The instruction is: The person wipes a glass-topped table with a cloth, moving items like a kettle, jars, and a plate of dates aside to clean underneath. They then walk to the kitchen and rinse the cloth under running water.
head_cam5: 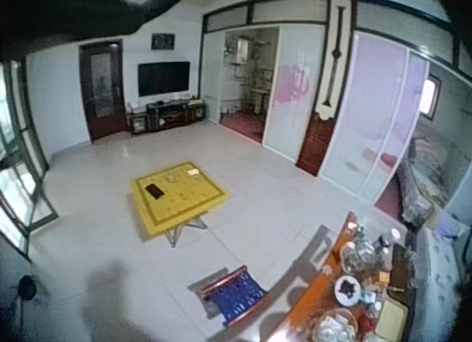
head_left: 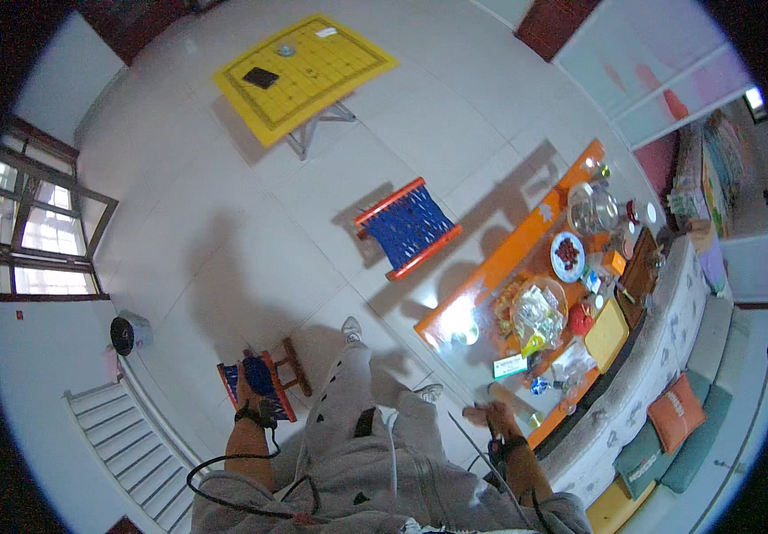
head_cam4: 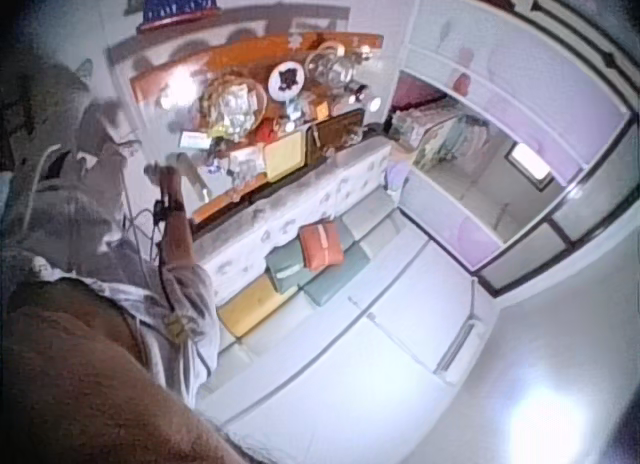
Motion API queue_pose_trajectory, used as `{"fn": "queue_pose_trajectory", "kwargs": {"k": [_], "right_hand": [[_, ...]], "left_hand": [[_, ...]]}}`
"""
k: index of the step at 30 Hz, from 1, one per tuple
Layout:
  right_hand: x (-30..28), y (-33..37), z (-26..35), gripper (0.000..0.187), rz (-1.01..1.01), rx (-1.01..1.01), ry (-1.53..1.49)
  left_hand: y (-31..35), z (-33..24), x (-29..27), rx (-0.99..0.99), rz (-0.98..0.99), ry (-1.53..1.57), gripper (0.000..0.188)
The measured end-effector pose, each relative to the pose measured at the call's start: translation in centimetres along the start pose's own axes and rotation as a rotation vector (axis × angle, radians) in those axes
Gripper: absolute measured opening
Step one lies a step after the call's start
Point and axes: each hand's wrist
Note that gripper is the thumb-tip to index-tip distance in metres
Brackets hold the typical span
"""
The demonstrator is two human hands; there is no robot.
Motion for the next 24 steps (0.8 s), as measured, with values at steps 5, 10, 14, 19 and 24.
{"fn": "queue_pose_trajectory", "kwargs": {"k": [5, 10, 14, 19, 24], "right_hand": [[-14.5, -9.0, 10.9, 0.022, -0.318, -0.011, -0.343], [-25.1, -13.7, 17.8, 0.024, -0.443, -0.299, -0.323], [-27.3, -17.4, 19.0, 0.028, -0.24, -0.215, -0.33], [-27.4, -20.4, 19.5, 0.028, -0.236, -0.34, 0.254], [-29.5, -23.5, 23.0, 0.028, -0.078, -0.059, 0.056]], "left_hand": [[-0.1, -5.9, -3.0, -0.336, 0.072, 1.171, 0.059], [-1.9, -7.8, -4.3, 0.182, -0.106, 0.382, 0.058], [0.2, -7.9, -3.0, 0.199, -0.012, 0.438, 0.05], [4.2, -7.1, -3.8, 0.312, -0.146, 0.217, 0.044], [3.4, -7.2, -4.6, 0.274, -0.382, 0.086, 0.041]]}}
Point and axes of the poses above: each hand's wrist, its own y-axis away from the middle knuckle, its own x-axis out of the palm, z = x × y, and after that the axes turned 11 degrees about x, right-handed
